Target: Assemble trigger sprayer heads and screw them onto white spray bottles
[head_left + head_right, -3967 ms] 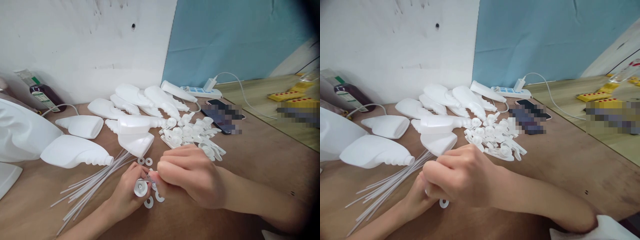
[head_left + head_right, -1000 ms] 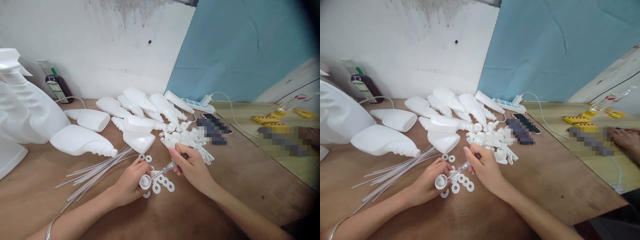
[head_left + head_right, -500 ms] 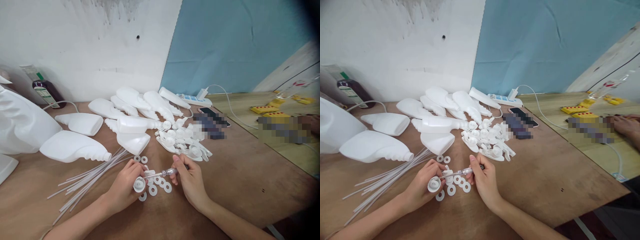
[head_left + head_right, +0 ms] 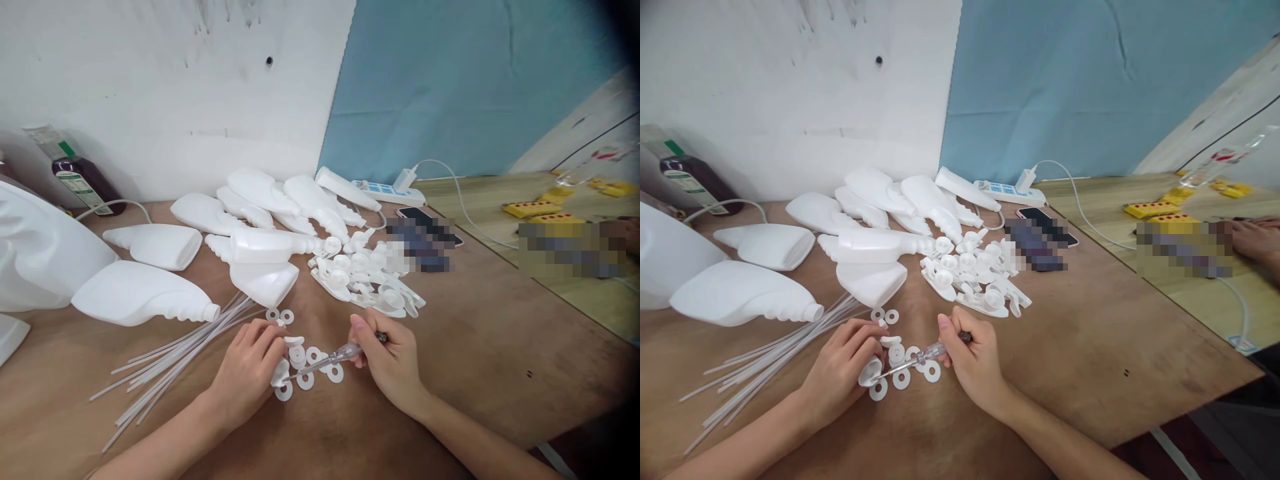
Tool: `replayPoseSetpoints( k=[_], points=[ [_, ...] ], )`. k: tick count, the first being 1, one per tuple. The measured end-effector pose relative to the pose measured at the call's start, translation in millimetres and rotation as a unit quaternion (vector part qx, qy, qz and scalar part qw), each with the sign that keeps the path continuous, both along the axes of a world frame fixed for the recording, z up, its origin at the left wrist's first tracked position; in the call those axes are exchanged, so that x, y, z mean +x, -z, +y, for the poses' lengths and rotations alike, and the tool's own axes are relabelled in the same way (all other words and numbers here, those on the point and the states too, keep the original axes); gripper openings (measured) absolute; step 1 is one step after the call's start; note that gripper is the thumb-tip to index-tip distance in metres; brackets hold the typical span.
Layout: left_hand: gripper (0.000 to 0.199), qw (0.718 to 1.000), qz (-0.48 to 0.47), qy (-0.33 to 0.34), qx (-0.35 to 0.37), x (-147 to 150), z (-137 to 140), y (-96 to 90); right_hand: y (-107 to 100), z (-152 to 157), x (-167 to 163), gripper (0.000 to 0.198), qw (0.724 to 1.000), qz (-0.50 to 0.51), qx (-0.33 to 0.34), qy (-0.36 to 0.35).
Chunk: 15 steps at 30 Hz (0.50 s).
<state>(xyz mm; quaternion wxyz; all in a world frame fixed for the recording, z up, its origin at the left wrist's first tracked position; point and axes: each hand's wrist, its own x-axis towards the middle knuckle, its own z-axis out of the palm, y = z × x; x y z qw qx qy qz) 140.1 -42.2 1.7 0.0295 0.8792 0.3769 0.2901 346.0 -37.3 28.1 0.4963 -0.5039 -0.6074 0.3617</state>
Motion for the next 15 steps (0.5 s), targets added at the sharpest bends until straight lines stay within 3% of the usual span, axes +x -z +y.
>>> replayPoseSetpoints(
  k=[6,11,15],
  points=[
    [0.018,0.973,0.095,-0.018,0.21,4.6,-6.3,-2.1,5.4,-4.6,1.3,0.037,0.982,-0.098,0.155,-0.053],
    [0.019,0.961,0.088,-0.03,0.26,6.8,-8.7,3.6,4.2,-4.2,2.1,0.036,0.95,-0.15,0.263,-0.073],
    [0.017,0.954,0.073,-0.063,0.284,7.0,-6.2,1.8,5.5,-3.6,4.3,0.037,0.951,-0.156,0.261,-0.049]
  ],
)
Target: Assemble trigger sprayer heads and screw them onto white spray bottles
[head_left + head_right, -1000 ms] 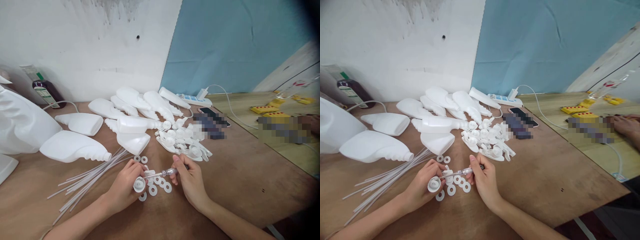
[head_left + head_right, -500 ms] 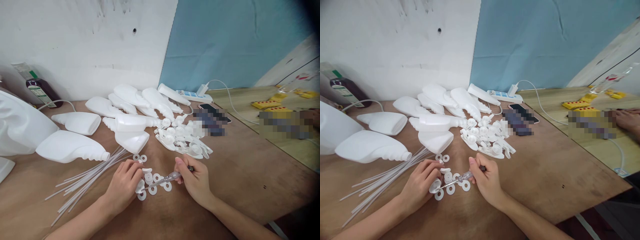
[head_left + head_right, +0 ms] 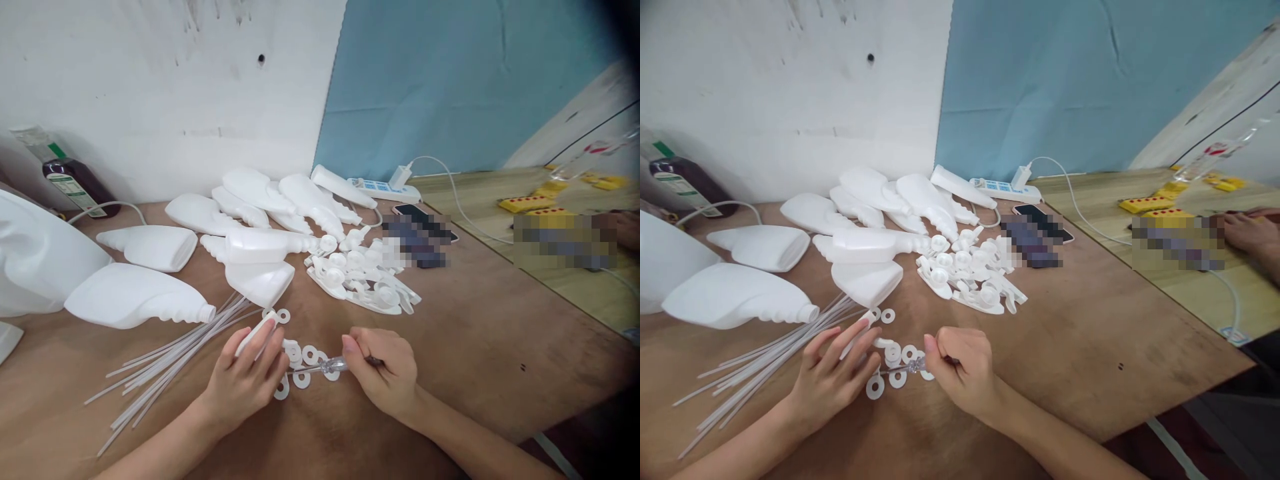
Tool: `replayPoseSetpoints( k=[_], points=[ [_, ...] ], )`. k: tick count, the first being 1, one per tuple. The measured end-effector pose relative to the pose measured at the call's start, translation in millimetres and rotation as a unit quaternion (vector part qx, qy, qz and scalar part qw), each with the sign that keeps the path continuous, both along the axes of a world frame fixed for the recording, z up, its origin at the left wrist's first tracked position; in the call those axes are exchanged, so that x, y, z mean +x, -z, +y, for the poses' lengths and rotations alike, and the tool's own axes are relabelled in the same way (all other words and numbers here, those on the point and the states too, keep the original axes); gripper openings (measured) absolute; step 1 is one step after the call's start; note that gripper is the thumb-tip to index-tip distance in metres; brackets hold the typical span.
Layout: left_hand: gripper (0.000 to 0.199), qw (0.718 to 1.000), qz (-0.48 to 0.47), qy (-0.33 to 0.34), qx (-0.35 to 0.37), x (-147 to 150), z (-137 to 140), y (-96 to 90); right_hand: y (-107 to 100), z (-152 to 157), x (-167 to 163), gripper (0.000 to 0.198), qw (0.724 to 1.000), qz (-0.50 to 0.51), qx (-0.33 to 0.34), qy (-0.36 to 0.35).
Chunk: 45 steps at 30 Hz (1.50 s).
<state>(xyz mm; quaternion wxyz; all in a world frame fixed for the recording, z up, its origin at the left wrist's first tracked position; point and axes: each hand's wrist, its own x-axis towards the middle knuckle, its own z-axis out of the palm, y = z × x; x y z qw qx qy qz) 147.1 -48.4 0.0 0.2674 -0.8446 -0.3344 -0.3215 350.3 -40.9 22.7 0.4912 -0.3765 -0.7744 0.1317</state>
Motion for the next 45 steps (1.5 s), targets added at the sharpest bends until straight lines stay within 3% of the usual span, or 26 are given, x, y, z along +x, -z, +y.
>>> replayPoseSetpoints(
  k=[3,7,10,15,20,24,27,31,34,37,41,45],
  points=[
    [0.019,0.999,-0.03,-0.013,0.006,-0.2,0.3,-4.3,-0.1,1.6,1.9,0.037,0.998,0.027,-0.038,0.045],
    [0.02,0.993,-0.104,0.026,-0.042,-2.6,-2.7,-7.4,-3.2,5.9,3.3,0.035,0.984,0.052,-0.143,0.094],
    [0.016,0.986,-0.138,0.085,-0.032,-3.9,-5.5,-6.9,-3.0,9.8,3.7,0.026,0.972,0.031,-0.217,0.089],
    [0.017,0.972,-0.146,0.183,0.035,-2.7,-5.9,-3.4,7.6,17.1,6.8,0.027,0.96,-0.04,-0.271,0.053],
    [0.018,0.969,-0.147,0.194,0.049,-6.1,-4.0,0.2,12.6,24.8,14.3,0.007,0.951,-0.228,-0.208,-0.004],
    [0.018,0.976,-0.054,0.197,0.082,-10.7,-5.7,4.2,-12.6,32.9,4.5,0.006,0.94,-0.316,-0.12,-0.04],
    [0.02,0.973,-0.051,0.194,0.118,-11.9,-6.0,9.0,-43.7,37.8,-26.4,0.007,0.949,-0.3,-0.055,-0.08],
    [0.02,0.971,-0.029,0.232,0.043,-12.4,-4.4,12.6,-66.7,39.5,-95.5,0.014,0.935,-0.312,0.008,-0.17],
    [0.018,0.968,-0.025,0.248,0.001,-12.9,-3.7,10.2,-61.6,44.1,-149.8,0.024,0.899,-0.397,0.021,-0.182],
    [0.02,0.964,-0.004,0.264,0.007,-12.5,-3.6,6.8,-47.2,56.3,-190.9,0.042,0.872,-0.459,0.025,-0.17],
    [0.017,0.964,0.017,0.265,0.024,-10.8,-3.3,7.1,-25.8,74.3,-218.1,0.063,0.869,-0.474,0.023,-0.139],
    [0.021,0.964,0.014,0.264,0.043,-9.5,-1.9,10.3,-12.8,79.3,-219.2,0.057,0.876,-0.461,0.023,-0.142]
  ],
)
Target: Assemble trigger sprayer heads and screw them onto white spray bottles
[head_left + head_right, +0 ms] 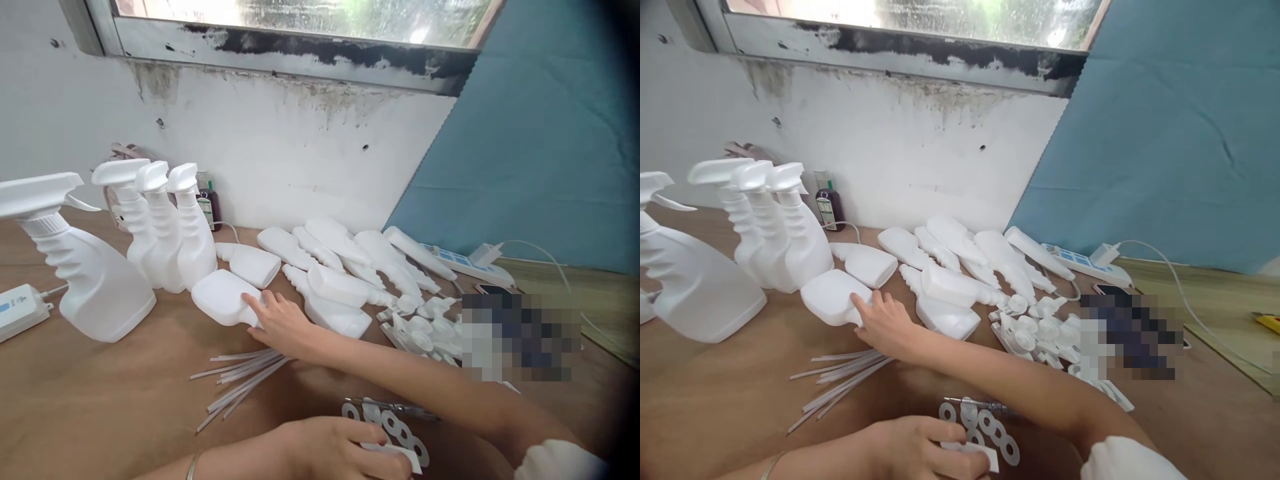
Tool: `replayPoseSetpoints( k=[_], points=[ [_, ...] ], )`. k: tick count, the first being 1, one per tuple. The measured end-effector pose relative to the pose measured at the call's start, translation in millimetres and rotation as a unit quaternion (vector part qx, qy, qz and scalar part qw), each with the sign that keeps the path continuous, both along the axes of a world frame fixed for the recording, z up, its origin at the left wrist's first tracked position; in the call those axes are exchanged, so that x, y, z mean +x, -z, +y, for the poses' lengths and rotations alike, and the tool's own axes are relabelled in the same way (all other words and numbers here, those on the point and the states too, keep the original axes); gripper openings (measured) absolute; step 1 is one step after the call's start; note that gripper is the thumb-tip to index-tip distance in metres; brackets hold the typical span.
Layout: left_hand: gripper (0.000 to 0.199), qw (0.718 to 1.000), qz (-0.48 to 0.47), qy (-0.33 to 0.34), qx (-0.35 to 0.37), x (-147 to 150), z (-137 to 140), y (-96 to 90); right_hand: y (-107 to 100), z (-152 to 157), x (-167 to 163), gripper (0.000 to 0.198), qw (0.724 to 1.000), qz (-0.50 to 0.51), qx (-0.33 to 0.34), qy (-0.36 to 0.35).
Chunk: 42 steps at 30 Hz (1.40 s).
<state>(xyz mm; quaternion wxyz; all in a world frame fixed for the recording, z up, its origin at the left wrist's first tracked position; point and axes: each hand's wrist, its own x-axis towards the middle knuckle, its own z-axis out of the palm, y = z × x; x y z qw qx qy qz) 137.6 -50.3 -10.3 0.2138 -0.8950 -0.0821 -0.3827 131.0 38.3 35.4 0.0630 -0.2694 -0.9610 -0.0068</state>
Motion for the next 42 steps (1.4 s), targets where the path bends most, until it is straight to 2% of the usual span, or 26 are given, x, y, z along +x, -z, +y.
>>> replayPoseSetpoints(
  k=[4,6,8,11,14,16,21,27,33,35,38,40,42],
  points=[
    [0.023,1.0,0.01,0.002,0.008,-0.6,1.0,1.6,-11.6,-3.5,20.3,0.055,0.998,0.036,0.007,-0.041],
    [0.022,1.0,0.021,0.012,-0.001,-0.7,0.4,1.3,-28.8,-1.1,36.9,0.054,0.995,0.08,-0.001,-0.067],
    [0.021,0.999,0.029,0.017,-0.029,0.0,-0.8,0.5,-50.9,8.3,54.1,0.053,0.989,0.133,-0.001,-0.064],
    [0.017,0.998,0.026,0.011,-0.062,2.7,-2.2,0.5,-82.2,36.6,72.2,0.052,0.982,0.178,0.031,0.046],
    [0.016,0.998,0.004,0.007,-0.066,5.4,-0.9,2.8,-95.6,74.0,73.4,0.05,0.974,0.129,0.064,0.175],
    [0.017,0.997,-0.015,-0.003,-0.077,5.8,1.4,4.0,-91.9,97.6,66.0,0.051,0.975,0.092,0.041,0.198],
    [0.017,0.992,-0.013,-0.039,-0.117,2.8,5.5,2.7,-64.1,135.3,43.0,0.055,0.981,0.034,0.013,0.19],
    [0.015,0.989,0.006,-0.044,-0.14,2.0,4.6,2.2,-43.6,149.7,37.5,0.067,0.975,0.004,-0.025,0.22],
    [0.018,0.989,-0.015,-0.042,-0.144,3.6,3.6,0.4,-48.1,149.3,30.1,0.088,0.971,-0.005,-0.022,0.237],
    [0.018,0.989,-0.021,-0.04,-0.141,4.1,3.5,0.0,-53.2,142.3,21.1,0.087,0.977,0.019,0.019,0.212],
    [0.017,0.989,-0.013,-0.038,-0.145,4.1,3.5,0.1,-57.0,126.1,2.9,0.066,0.984,0.089,0.06,0.139],
    [0.017,0.988,-0.003,-0.04,-0.149,3.7,3.7,0.2,-54.3,114.9,-9.3,0.058,0.993,0.094,0.037,0.059],
    [0.017,0.987,0.008,-0.043,-0.152,3.3,3.9,0.1,-47.7,106.2,-18.7,0.056,0.998,0.053,0.007,-0.041]
  ],
)
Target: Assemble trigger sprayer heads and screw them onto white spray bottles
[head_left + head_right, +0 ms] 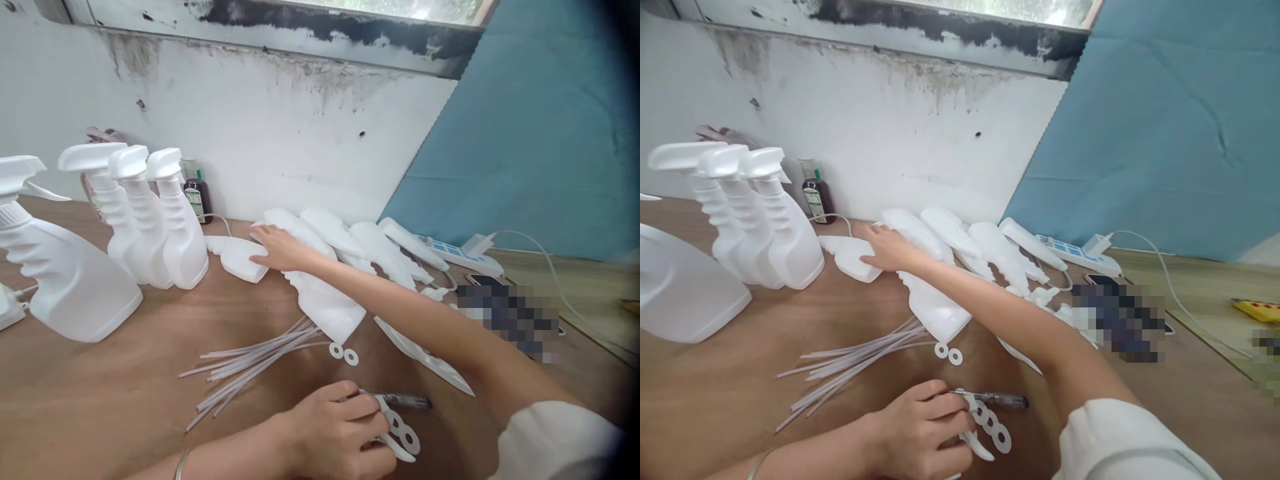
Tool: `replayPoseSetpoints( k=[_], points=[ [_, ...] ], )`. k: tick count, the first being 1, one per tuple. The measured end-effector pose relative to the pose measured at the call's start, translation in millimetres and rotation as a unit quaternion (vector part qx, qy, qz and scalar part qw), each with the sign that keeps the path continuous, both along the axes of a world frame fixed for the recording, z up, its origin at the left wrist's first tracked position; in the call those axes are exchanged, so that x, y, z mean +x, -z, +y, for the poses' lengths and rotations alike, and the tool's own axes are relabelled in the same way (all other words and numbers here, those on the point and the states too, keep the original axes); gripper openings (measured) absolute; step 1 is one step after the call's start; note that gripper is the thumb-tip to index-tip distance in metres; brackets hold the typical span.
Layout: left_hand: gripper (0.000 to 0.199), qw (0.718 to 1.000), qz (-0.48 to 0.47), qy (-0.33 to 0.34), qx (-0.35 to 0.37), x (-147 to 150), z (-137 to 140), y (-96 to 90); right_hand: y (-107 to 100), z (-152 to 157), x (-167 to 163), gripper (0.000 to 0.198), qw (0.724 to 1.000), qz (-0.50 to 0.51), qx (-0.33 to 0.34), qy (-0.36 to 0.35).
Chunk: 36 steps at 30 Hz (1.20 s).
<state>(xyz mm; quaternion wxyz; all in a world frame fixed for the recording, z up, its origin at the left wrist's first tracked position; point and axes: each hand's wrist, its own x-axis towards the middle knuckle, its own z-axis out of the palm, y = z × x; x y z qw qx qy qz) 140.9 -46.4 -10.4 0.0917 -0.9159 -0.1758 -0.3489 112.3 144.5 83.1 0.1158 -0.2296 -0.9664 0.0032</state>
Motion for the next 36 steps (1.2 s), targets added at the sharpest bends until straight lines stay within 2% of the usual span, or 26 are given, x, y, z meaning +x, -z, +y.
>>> replayPoseSetpoints(
  k=[2,5,12,17,20,22,25,28,29,32,36],
  points=[
    [0.017,1.0,0.002,-0.001,-0.003,0.0,0.3,-0.3,8.3,-6.0,-4.7,0.057,0.996,-0.071,-0.025,-0.049],
    [0.018,1.0,-0.011,0.0,0.001,0.7,0.7,-1.2,17.9,-14.1,-2.4,0.056,0.989,-0.136,-0.037,-0.049],
    [0.015,1.0,-0.018,-0.007,0.0,1.2,-0.5,-2.8,17.1,-52.0,19.5,0.054,0.988,-0.147,0.022,-0.044],
    [0.007,1.0,-0.003,-0.01,-0.023,-0.9,-4.0,-4.3,15.2,-74.6,36.0,0.049,0.991,-0.118,0.049,-0.042],
    [0.006,0.998,0.002,0.001,-0.055,-3.0,-5.3,-6.2,8.4,-84.2,58.3,0.044,0.997,-0.049,0.048,-0.037],
    [0.013,0.994,-0.03,0.004,-0.107,-4.0,-4.8,-7.2,2.2,-93.1,82.4,0.035,0.999,0.021,0.024,-0.02],
    [0.023,0.96,-0.142,-0.002,-0.242,-3.6,-2.4,-8.2,-3.0,-114.9,128.2,0.02,0.988,0.147,-0.052,0.021],
    [0.026,0.904,-0.23,-0.008,-0.359,-1.6,0.3,-9.0,3.7,-144.9,170.1,0.014,0.942,0.308,-0.081,0.104],
    [0.026,0.889,-0.25,-0.007,-0.383,-0.9,0.9,-9.0,8.6,-154.6,180.2,0.015,0.935,0.332,-0.082,0.098],
    [0.029,0.861,-0.283,0.001,-0.422,0.7,1.9,-7.5,28.2,-176.1,195.9,0.027,0.952,0.295,-0.082,0.025],
    [0.042,0.858,-0.277,-0.007,-0.433,1.0,1.9,-3.7,52.0,-181.6,195.7,0.028,0.965,0.261,-0.027,-0.011]
  ],
)
